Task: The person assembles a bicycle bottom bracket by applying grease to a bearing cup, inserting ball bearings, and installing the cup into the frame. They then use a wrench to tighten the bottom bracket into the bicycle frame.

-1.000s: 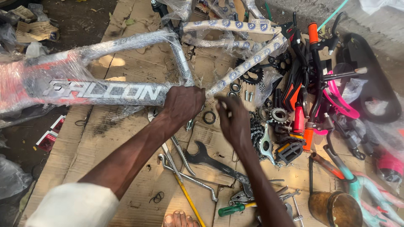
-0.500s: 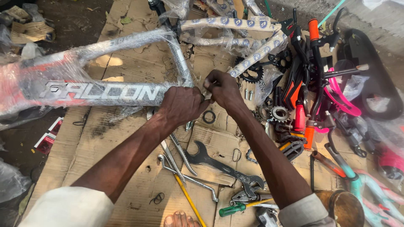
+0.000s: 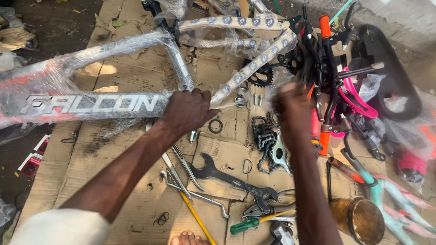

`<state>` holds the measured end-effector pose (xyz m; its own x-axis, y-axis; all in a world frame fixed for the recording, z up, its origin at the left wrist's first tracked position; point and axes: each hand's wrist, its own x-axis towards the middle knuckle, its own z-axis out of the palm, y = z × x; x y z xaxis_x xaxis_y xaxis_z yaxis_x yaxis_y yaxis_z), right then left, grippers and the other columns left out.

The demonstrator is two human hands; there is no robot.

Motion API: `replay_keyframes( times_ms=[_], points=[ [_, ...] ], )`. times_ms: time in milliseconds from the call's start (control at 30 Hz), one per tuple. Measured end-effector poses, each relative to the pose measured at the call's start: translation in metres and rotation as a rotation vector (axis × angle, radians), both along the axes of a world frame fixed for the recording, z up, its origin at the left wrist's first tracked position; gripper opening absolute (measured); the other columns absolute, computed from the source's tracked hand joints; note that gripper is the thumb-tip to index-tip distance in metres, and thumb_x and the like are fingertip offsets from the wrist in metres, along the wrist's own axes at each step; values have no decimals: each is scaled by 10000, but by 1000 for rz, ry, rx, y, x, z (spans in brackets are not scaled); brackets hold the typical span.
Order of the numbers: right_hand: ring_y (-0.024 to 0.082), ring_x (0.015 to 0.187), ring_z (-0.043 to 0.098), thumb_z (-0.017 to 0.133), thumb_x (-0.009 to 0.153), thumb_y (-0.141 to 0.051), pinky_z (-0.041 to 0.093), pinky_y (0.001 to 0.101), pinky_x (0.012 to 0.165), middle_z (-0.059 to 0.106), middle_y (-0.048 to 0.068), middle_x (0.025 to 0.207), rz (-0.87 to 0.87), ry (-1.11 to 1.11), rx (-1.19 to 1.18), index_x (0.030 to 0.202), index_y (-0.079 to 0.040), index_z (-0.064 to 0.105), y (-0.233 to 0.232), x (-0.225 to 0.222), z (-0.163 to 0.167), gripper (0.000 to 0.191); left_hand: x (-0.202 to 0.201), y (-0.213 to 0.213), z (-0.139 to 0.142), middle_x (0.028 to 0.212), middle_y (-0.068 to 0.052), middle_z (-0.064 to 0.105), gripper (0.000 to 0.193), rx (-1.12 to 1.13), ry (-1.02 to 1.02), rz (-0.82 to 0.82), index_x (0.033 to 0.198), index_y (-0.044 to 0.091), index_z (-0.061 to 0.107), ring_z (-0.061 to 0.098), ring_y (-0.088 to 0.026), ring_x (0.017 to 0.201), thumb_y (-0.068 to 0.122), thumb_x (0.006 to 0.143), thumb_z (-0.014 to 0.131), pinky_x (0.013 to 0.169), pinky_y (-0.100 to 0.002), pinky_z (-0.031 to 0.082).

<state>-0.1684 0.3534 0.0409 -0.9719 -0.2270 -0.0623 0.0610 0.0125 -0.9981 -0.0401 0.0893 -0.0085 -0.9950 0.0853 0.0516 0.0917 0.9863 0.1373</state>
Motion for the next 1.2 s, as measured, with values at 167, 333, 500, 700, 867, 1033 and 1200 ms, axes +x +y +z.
replay_keyframes(
  times_ms=[167,333,500,700,867,1033,1200],
  points=[
    [226,1141,653,755,865,-188,578,398,961,558,123,1341,301,108,375,1454,-49,426,-69,33,-70,688,19,-10,8,570,-109,620,521,10,222,-25,915,33,649,548,-148,367,521,994,485,317,-326,396],
    [242,1024,691,758,909,-141,586,408,937,711,147,1067,148,329,339,1099,27,702,-90,43,-96,260,14,-5,19,605,-88,649,650,147,-133,98,802,77,650,556,-182,476,587,1103,380,458,-369,395],
    [179,851,668,722,936,-136,601,342,857,700,83,923,148,231,204,909,-18,664,-88,44,-100,134,16,-7,16,787,-173,686,731,52,8,96,939,25,682,608,-240,621,730,953,487,479,-399,453],
    [165,761,506,698,989,-72,439,319,670,606,33,860,-170,-103,-256,936,-66,620,-113,77,-105,94,19,-10,12,1522,-276,316,1011,-112,69,116,1405,-25,446,688,-439,951,737,783,679,770,-641,567],
    [158,783,590,634,878,-118,489,298,715,662,32,863,137,-241,-303,912,-117,565,-91,59,-89,78,0,-2,24,1702,-273,81,1129,64,-223,221,1478,-24,379,576,-537,1137,684,703,795,842,-692,498],
    [138,813,552,697,909,-255,468,315,718,625,12,898,318,-22,26,1030,-96,559,-85,44,-85,244,1,-5,21,1635,-168,181,963,192,-164,262,1358,55,539,524,-553,1215,591,631,873,937,-828,351],
    [127,737,507,723,905,-456,412,336,646,629,3,799,76,-57,191,1022,-16,703,-109,49,-91,456,5,-7,11,1577,-78,336,870,277,-117,279,1256,183,648,529,-543,1228,597,529,888,928,-745,393]
  ],
)
